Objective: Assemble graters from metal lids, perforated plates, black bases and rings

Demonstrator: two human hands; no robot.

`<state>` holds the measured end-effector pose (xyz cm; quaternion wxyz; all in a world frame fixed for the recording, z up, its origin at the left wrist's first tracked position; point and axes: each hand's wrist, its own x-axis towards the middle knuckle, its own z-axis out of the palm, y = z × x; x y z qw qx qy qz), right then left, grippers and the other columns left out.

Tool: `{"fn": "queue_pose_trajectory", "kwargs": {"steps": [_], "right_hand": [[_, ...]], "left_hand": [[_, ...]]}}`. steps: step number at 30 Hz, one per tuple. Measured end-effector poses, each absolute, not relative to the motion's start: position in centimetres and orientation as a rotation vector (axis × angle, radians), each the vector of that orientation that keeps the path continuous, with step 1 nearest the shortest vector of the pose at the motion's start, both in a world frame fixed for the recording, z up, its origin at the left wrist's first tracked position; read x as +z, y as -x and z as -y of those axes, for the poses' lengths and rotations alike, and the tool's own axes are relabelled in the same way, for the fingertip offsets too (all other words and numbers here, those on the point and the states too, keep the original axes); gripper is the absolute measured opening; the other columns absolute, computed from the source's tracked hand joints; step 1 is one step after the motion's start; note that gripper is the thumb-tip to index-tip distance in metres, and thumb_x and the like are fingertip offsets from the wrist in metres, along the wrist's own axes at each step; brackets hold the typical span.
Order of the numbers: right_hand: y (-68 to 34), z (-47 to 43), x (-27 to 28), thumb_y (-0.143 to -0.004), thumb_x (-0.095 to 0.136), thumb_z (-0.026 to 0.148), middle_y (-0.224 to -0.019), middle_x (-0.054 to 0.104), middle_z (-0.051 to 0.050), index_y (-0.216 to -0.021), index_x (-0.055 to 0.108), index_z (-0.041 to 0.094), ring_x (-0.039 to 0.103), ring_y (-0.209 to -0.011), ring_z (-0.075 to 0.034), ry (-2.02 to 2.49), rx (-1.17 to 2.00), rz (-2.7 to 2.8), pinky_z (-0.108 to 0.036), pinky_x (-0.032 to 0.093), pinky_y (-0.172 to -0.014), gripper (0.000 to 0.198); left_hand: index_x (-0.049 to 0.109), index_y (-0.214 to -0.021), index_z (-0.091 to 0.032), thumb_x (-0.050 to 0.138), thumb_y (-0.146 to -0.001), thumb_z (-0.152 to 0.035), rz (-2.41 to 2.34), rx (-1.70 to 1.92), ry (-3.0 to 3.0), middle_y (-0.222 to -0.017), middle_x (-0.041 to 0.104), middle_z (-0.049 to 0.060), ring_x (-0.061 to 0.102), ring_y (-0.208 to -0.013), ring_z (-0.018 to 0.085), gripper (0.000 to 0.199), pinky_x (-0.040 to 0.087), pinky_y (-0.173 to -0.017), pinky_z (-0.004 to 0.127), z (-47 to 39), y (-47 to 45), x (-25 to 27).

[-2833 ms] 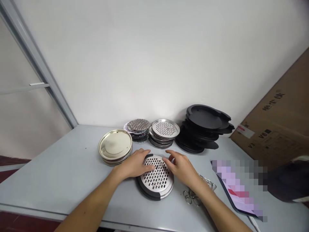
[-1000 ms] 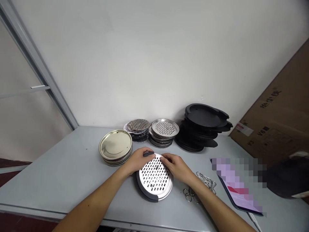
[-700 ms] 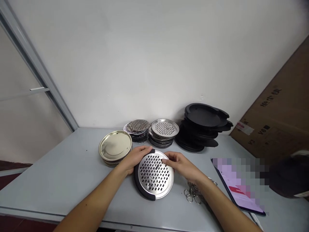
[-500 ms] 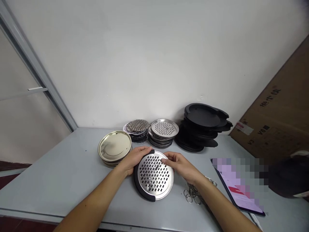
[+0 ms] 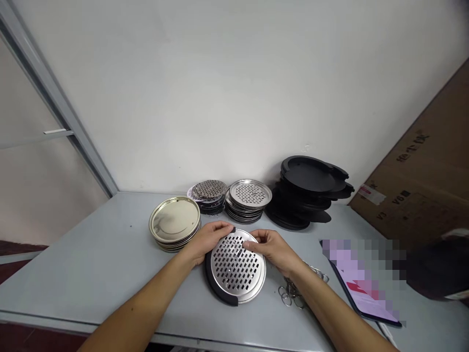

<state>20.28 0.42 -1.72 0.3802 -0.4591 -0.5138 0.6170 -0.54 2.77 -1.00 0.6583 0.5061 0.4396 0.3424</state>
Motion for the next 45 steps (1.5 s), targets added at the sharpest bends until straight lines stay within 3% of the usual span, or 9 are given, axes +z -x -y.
{"fn": "queue_pose_trajectory", "kwargs": {"steps": [11,16,24,28,31,35,38,42,45], "right_hand": [[-21.9,-0.9,-1.4,-0.069,0.078,0.041,-0.082,0.073,-0.009,-0.089,0.07,0.011,0.067,-0.072,-0.02,1.148,1.699,1.263,-0.03,0.051,-0.067,0.037],[-23.6,-1.5,-0.6,-0.079,0.07,0.04,-0.084,0.073,-0.009,-0.093,0.07,0.015,0.067,-0.072,-0.019,1.182,1.647,1.157,-0.03,0.052,-0.069,0.029],[-22.0,-1.3,-0.9,-0.072,0.076,0.035,-0.087,0.074,-0.004,-0.098,0.071,0.02,0.067,-0.078,-0.017,1.11,1.504,0.862,-0.026,0.052,-0.071,0.03],[-20.4,-1.0,-1.3,-0.07,0.076,0.035,-0.088,0.074,-0.004,-0.096,0.071,0.02,0.068,-0.08,-0.02,1.082,1.444,0.764,-0.03,0.053,-0.073,0.03],[-19.5,-0.9,-1.8,-0.075,0.069,0.039,-0.098,0.073,-0.007,-0.1,0.069,0.02,0.067,-0.089,-0.024,1.048,1.403,0.767,-0.035,0.053,-0.08,0.032],[-18.8,-0.4,-2.5,-0.082,0.061,0.046,-0.111,0.067,-0.008,-0.117,0.061,0.021,0.061,-0.103,-0.025,1.204,0.995,1.044,-0.042,0.045,-0.095,0.043],[-18.5,0.2,-2.4,-0.086,0.057,0.045,-0.117,0.06,-0.009,-0.127,0.054,0.023,0.056,-0.11,-0.025,1.287,0.68,1.293,-0.043,0.044,-0.097,0.047],[-18.5,1.3,-1.7,-0.09,0.052,0.045,-0.135,0.048,-0.009,-0.128,0.054,0.026,0.043,-0.128,-0.026,1.232,0.57,1.58,-0.044,0.035,-0.108,0.042],[-18.6,2.1,-1.4,-0.079,0.065,0.051,-0.155,0.021,-0.009,-0.145,0.033,0.027,0.021,-0.142,-0.031,1.187,0.641,1.793,-0.05,0.024,-0.114,0.078]], "left_hand": [[0.068,-0.095,-0.016,0.057,-0.083,-0.048,-1.156,0.814,-1.484,-0.097,0.069,0.005,0.059,-0.094,0.021,0.036,0.043,-0.081,0.03,-2.9,1.0,-0.8],[0.066,-0.085,-0.016,0.046,-0.088,-0.045,-1.319,0.759,-1.793,-0.087,0.069,0.005,0.06,-0.085,0.022,0.035,0.043,-0.075,0.03,-3.3,1.1,-1.6],[0.072,-0.09,-0.018,0.045,-0.09,-0.034,-1.308,0.819,-1.999,-0.093,0.071,0.007,0.062,-0.086,0.023,0.031,0.043,-0.079,0.032,-3.1,0.9,-1.8],[0.07,-0.103,-0.019,0.047,-0.091,-0.04,-1.13,1.047,-1.662,-0.105,0.07,0.008,0.06,-0.096,0.024,0.033,0.042,-0.088,0.035,-2.6,0.3,-0.8],[0.062,-0.12,-0.02,0.048,-0.09,-0.05,-0.747,0.918,-1.128,-0.118,0.065,0.009,0.057,-0.107,0.025,0.044,0.042,-0.095,0.039,-1.8,-0.3,0.0],[0.053,-0.13,-0.017,0.035,-0.089,-0.067,-0.382,0.528,-0.669,-0.127,0.058,0.016,0.053,-0.118,0.031,0.068,0.038,-0.099,0.051,-0.8,-0.8,0.6],[0.05,-0.132,-0.018,0.031,-0.089,-0.068,-0.291,0.445,-0.589,-0.129,0.057,0.016,0.052,-0.119,0.033,0.069,0.035,-0.099,0.056,-0.4,-0.9,0.6],[0.052,-0.13,-0.019,0.032,-0.09,-0.066,-0.286,0.498,-0.566,-0.129,0.057,0.015,0.053,-0.117,0.031,0.065,0.037,-0.098,0.054,-0.6,-0.8,0.2],[0.052,-0.131,-0.02,0.035,-0.09,-0.065,-0.289,0.557,-0.59,-0.127,0.058,0.014,0.054,-0.115,0.029,0.064,0.04,-0.097,0.048,-0.6,-0.9,-0.4]]}}
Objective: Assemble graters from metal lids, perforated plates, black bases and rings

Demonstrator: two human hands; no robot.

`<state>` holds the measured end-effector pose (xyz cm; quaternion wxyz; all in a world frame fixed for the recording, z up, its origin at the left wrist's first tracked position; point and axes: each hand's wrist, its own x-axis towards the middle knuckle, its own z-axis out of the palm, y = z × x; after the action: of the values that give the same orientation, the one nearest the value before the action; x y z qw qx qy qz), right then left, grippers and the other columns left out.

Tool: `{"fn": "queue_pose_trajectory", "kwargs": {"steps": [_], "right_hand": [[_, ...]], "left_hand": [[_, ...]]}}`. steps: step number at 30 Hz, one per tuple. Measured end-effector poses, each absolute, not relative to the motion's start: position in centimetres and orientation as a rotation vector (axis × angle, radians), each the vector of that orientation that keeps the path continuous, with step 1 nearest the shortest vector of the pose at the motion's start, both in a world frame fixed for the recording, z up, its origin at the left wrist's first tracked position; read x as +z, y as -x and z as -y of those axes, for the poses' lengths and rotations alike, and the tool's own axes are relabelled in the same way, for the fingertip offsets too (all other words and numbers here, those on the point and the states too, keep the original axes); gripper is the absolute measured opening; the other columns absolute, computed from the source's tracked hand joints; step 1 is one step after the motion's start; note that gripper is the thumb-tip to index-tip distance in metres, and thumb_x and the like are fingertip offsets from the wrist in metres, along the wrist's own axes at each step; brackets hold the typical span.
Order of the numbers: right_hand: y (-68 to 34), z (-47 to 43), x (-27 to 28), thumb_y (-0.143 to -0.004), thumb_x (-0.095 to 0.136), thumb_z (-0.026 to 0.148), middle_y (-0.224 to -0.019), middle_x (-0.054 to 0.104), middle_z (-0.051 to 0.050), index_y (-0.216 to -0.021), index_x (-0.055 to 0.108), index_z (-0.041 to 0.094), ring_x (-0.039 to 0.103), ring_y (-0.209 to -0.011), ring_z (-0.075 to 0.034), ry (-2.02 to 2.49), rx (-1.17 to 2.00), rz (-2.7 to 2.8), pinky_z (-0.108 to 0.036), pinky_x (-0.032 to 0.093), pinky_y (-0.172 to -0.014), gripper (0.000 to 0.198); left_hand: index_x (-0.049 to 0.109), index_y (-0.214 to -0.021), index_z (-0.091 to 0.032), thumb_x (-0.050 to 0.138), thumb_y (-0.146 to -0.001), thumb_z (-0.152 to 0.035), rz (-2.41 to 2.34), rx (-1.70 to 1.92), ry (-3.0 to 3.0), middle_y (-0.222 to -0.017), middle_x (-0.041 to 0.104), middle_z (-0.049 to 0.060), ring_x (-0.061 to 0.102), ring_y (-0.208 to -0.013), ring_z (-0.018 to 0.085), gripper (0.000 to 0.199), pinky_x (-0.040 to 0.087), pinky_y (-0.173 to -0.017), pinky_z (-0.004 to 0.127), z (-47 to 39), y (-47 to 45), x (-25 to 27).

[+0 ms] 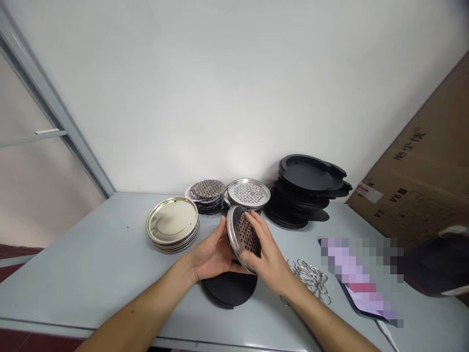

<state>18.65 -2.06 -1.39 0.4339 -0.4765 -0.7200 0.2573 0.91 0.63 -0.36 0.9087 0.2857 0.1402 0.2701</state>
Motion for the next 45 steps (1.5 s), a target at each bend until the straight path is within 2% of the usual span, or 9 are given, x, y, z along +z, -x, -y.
{"fn": "queue_pose_trajectory", "kwargs": {"steps": [3,7,11,16,23,30,36,40,45], "right_hand": [[-18.7,2.7,-1.2,-0.07,0.072,0.055,-0.16,0.006,-0.008,-0.151,0.017,0.028,0.008,-0.145,-0.033,1.139,0.694,1.862,-0.053,0.02,-0.115,0.102],[-18.3,3.3,-0.7,-0.073,0.069,0.056,-0.16,0.003,-0.006,-0.152,0.011,0.03,0.006,-0.146,-0.032,1.092,0.679,1.857,-0.052,0.021,-0.115,0.101],[-18.0,3.6,-0.1,-0.068,0.076,0.047,-0.16,0.001,-0.006,-0.151,0.01,0.033,0.007,-0.146,-0.032,1.148,0.669,1.878,-0.054,0.021,-0.114,0.107],[-18.1,3.7,0.3,-0.067,0.077,0.036,-0.16,0.002,-0.007,-0.151,0.0,0.033,0.006,-0.146,-0.032,1.137,0.749,1.864,-0.056,0.022,-0.114,0.114],[-18.1,4.1,0.8,-0.064,0.074,0.027,-0.159,0.0,-0.007,-0.151,0.009,0.032,0.006,-0.145,-0.034,1.109,0.665,1.906,-0.055,0.022,-0.113,0.109],[-18.1,4.1,1.3,-0.064,0.071,0.025,-0.155,0.014,-0.007,-0.145,0.025,0.033,0.014,-0.144,-0.033,1.081,0.696,1.878,-0.053,0.027,-0.112,0.094],[-18.0,4.2,1.4,-0.062,0.072,0.023,-0.155,0.014,-0.006,-0.146,0.022,0.035,0.019,-0.142,-0.033,1.09,0.7,1.833,-0.052,0.026,-0.113,0.098],[-18.3,3.8,1.0,-0.067,0.071,0.036,-0.155,0.018,-0.006,-0.147,0.022,0.033,0.02,-0.142,-0.034,1.018,0.784,1.773,-0.053,0.027,-0.112,0.094],[-19.6,2.5,1.6,-0.079,0.053,0.063,-0.154,0.03,-0.006,-0.149,0.02,0.033,0.032,-0.138,-0.033,0.895,0.969,1.47,-0.05,0.039,-0.104,0.083]], "left_hand": [[0.052,-0.133,-0.022,0.043,-0.091,-0.058,-0.328,0.633,-0.653,-0.126,0.06,0.012,0.056,-0.113,0.026,0.056,0.041,-0.096,0.042,-0.5,-1.3,-1.0],[0.051,-0.134,-0.028,0.053,-0.092,-0.043,-0.349,0.773,-0.659,-0.122,0.063,0.006,0.056,-0.113,0.022,0.045,0.039,-0.1,0.037,-0.1,-1.8,-1.0],[0.058,-0.128,-0.02,0.054,-0.09,-0.045,-0.284,0.756,-0.656,-0.118,0.066,0.009,0.056,-0.115,0.024,0.046,0.037,-0.102,0.037,-0.2,-1.5,-0.6],[0.055,-0.131,-0.021,0.054,-0.09,-0.044,-0.274,0.705,-0.734,-0.112,0.068,0.01,0.058,-0.111,0.024,0.046,0.038,-0.099,0.037,-0.2,-1.2,-0.8],[0.049,-0.136,-0.025,0.061,-0.087,-0.036,-0.345,0.743,-0.936,-0.125,0.06,0.01,0.055,-0.113,0.025,0.051,0.038,-0.097,0.037,0.1,-0.9,0.4],[0.048,-0.135,-0.027,0.056,-0.087,-0.039,-0.392,0.831,-0.952,-0.129,0.057,0.008,0.055,-0.113,0.027,0.051,0.042,-0.092,0.037,0.4,-1.4,0.3],[0.05,-0.133,-0.025,0.054,-0.086,-0.041,-0.343,0.917,-0.96,-0.127,0.058,0.008,0.053,-0.114,0.028,0.05,0.042,-0.089,0.036,0.9,-1.9,0.4],[0.053,-0.13,-0.022,0.056,-0.085,-0.041,-0.369,0.952,-0.881,-0.119,0.063,0.007,0.057,-0.105,0.025,0.05,0.043,-0.086,0.033,0.7,-1.9,-0.3],[0.062,-0.114,-0.013,0.048,-0.086,-0.054,-0.322,0.894,-0.536,-0.104,0.068,0.012,0.06,-0.101,0.027,0.052,0.043,-0.088,0.037,-0.8,-0.7,-0.5]]}}
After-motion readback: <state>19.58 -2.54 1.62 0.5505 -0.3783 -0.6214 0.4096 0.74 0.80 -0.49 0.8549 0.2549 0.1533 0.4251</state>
